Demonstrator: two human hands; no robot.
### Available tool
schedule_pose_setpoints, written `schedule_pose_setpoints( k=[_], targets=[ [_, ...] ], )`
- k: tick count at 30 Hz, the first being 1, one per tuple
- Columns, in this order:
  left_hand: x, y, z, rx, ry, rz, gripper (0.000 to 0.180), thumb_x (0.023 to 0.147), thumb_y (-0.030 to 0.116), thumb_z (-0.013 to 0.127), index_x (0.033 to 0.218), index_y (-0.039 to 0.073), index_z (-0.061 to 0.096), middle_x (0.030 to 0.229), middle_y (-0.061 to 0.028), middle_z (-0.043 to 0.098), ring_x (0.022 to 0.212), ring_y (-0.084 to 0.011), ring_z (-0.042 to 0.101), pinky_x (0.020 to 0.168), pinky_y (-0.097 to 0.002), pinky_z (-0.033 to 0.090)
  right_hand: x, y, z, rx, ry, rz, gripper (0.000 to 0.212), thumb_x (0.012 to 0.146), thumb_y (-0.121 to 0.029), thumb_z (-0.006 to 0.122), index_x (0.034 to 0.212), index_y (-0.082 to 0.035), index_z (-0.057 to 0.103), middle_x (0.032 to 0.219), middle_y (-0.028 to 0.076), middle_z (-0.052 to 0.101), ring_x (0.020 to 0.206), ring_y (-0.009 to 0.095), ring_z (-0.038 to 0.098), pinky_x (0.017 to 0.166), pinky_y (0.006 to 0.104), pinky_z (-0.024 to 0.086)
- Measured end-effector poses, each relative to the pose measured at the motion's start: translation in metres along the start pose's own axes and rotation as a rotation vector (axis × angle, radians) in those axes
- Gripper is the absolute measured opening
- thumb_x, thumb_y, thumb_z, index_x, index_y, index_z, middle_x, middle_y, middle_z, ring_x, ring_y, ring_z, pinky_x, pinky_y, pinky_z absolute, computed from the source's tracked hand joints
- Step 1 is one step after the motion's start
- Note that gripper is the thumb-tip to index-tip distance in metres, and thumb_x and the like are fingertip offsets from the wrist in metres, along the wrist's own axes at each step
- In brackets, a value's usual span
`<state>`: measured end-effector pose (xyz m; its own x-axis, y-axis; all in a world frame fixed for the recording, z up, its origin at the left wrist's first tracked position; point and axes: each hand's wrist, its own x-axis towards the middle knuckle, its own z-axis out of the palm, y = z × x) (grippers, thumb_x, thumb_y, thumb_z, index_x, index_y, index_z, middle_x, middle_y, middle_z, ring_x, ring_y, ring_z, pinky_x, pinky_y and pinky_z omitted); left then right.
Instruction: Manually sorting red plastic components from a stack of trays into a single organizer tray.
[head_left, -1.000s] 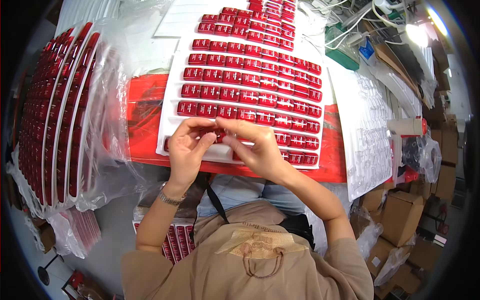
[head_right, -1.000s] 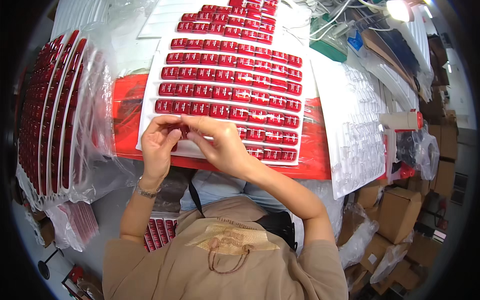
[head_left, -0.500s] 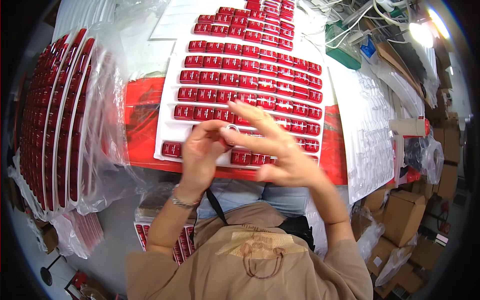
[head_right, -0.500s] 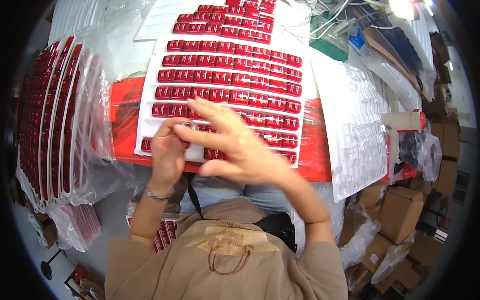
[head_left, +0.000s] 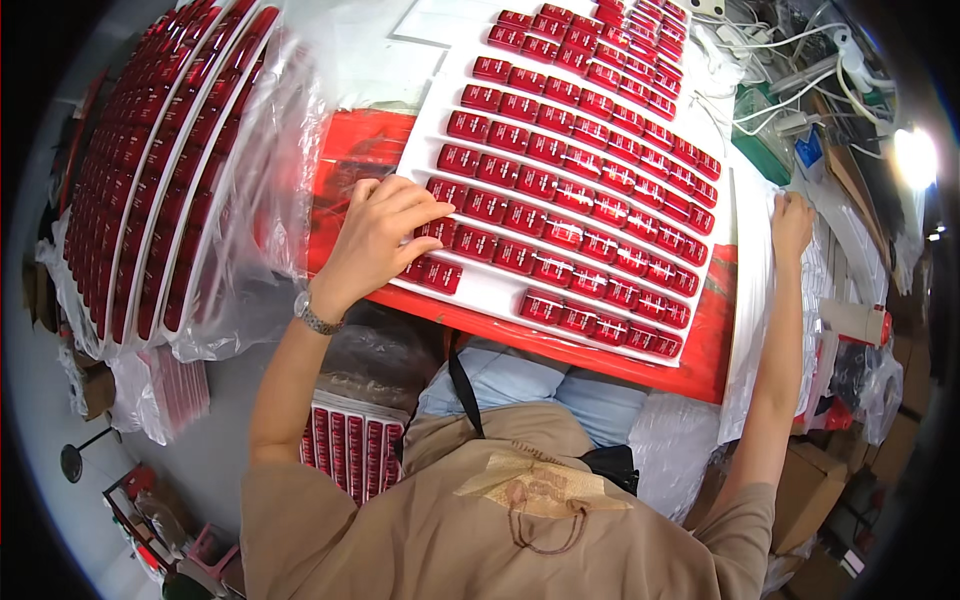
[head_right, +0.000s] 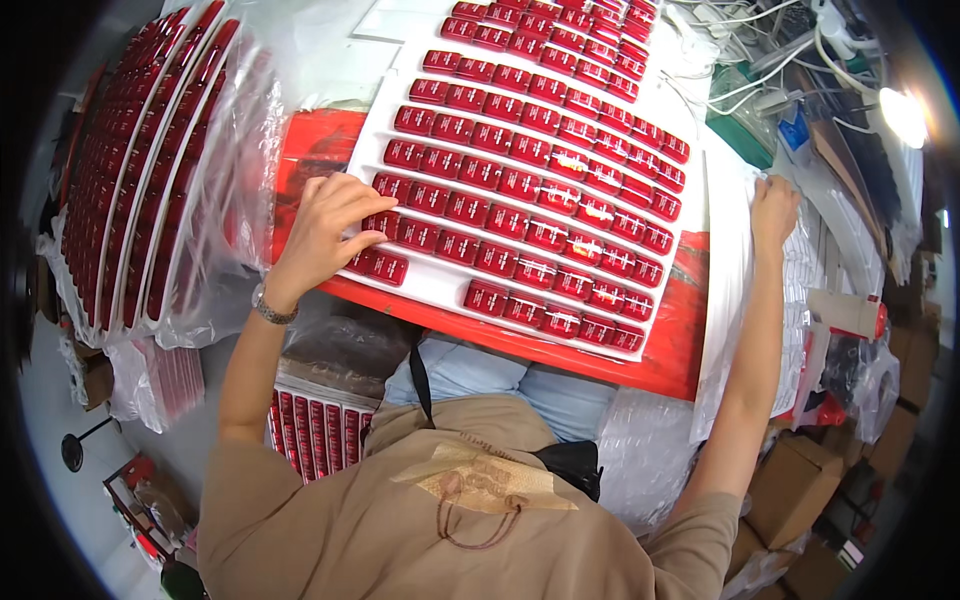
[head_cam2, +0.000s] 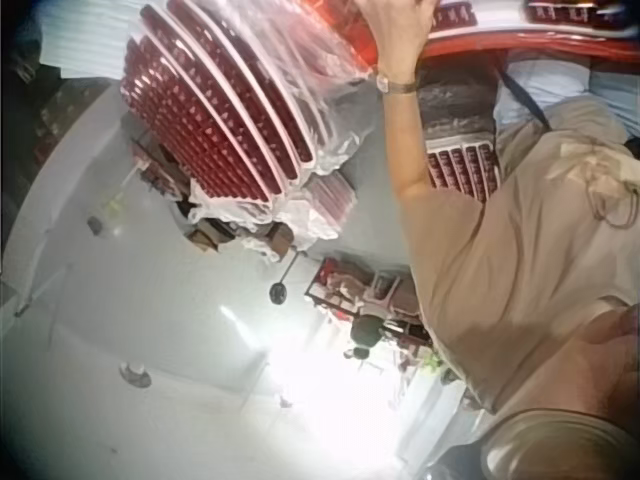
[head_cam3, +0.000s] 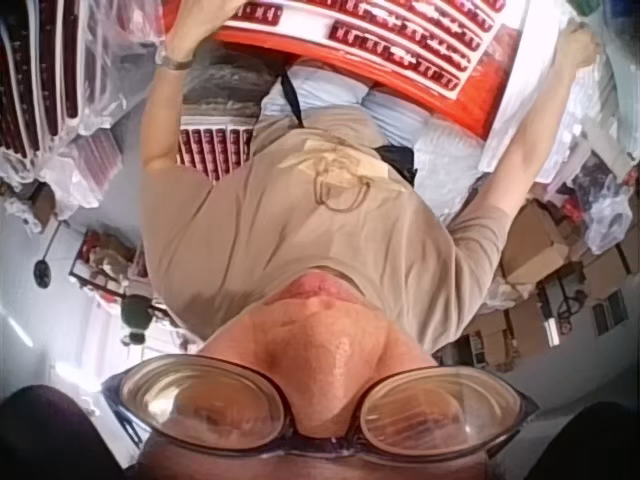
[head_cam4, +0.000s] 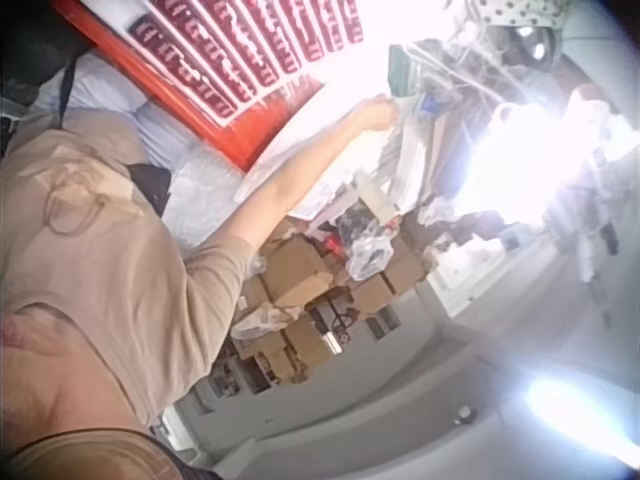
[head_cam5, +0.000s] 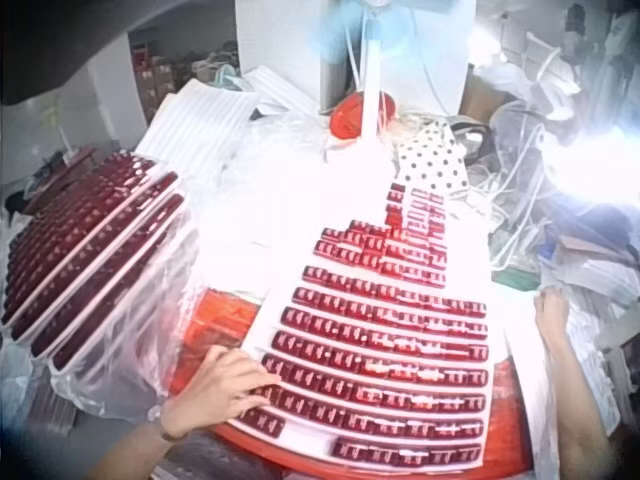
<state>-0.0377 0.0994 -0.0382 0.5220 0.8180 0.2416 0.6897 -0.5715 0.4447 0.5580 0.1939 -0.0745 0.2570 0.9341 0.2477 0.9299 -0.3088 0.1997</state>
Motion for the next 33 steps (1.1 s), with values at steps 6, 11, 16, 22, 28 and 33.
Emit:
schedule_pose_setpoints(
  k=[6, 11, 16, 22, 28, 33],
  targets=[
    [-0.018, 0.029, -0.001, -0.017, -0.077, 0.025, 0.032, 0.069, 0.019, 0.072, 0.098, 0.006, 0.066, 0.096, -0.0022, 0.059, 0.093, -0.0202, 0.053, 0.082, -0.0366, 0.036, -0.003, 0.008, -0.002, 0.422, 0.337, -0.047, 0.018, 0.089, -0.019, 0.058, 0.095, -0.003, 0.061, 0.082, 0.009, 0.060, 0.074, 0.022, 0.055, 0.067, 0.0337, 0.046],
    [-0.035, 0.044, 0.012, -0.149, 0.082, -0.056, 0.036, 0.068, 0.017, 0.074, 0.100, 0.004, 0.063, 0.100, -0.0072, 0.061, 0.093, -0.0239, 0.055, 0.082, -0.0362, 0.041, -0.102, -0.153, -0.119, 1.688, -0.135, 0.001, 0.015, 0.093, -0.022, 0.054, 0.086, -0.010, 0.062, 0.065, -0.007, 0.045, 0.056, 0.002, 0.038, 0.049, 0.0170, 0.028],
    [-0.013, 0.083, 0.029, -0.615, 0.217, -0.075, 0.037, 0.070, 0.012, 0.076, 0.103, 0.003, 0.061, 0.101, -0.0109, 0.062, 0.094, -0.0275, 0.058, 0.082, -0.0361, 0.045, -0.203, -0.254, -0.186, 1.364, -0.201, -0.586, 0.017, 0.088, -0.017, 0.059, 0.094, -0.002, 0.051, 0.076, 0.015, 0.059, 0.059, 0.024, 0.063, 0.050, 0.0334, 0.047],
    [-0.017, 0.080, 0.035, -0.392, 0.209, -0.064, 0.038, 0.065, 0.009, 0.076, 0.100, 0.003, 0.061, 0.099, -0.0090, 0.057, 0.090, -0.0273, 0.056, 0.080, -0.0385, 0.045, -0.176, -0.230, -0.191, 0.942, -0.473, -0.548, 0.066, 0.081, -0.046, 0.063, 0.132, -0.008, 0.043, 0.082, 0.018, 0.064, 0.070, 0.033, 0.065, 0.061, 0.0414, 0.051],
    [-0.008, 0.073, 0.048, -0.269, -0.073, 0.032, 0.036, 0.067, 0.009, 0.075, 0.100, 0.003, 0.063, 0.093, -0.0085, 0.053, 0.085, -0.0254, 0.055, 0.073, -0.0369, 0.045, -0.028, -0.007, -0.039, 0.055, 0.008, -0.112, 0.050, 0.088, -0.028, 0.054, 0.133, -0.010, 0.043, 0.135, 0.012, 0.046, 0.119, 0.036, 0.045, 0.092, 0.0516, 0.041],
    [-0.018, 0.069, 0.028, -0.185, 0.034, -0.006, 0.042, 0.067, 0.010, 0.074, 0.106, 0.005, 0.061, 0.097, -0.0068, 0.055, 0.085, -0.0236, 0.055, 0.074, -0.0358, 0.044, -0.035, 0.023, -0.028, -0.040, -0.180, -0.298, 0.036, 0.088, -0.031, 0.053, 0.116, -0.007, 0.053, 0.118, 0.011, 0.054, 0.107, 0.035, 0.051, 0.085, 0.0520, 0.044]
  ],
)
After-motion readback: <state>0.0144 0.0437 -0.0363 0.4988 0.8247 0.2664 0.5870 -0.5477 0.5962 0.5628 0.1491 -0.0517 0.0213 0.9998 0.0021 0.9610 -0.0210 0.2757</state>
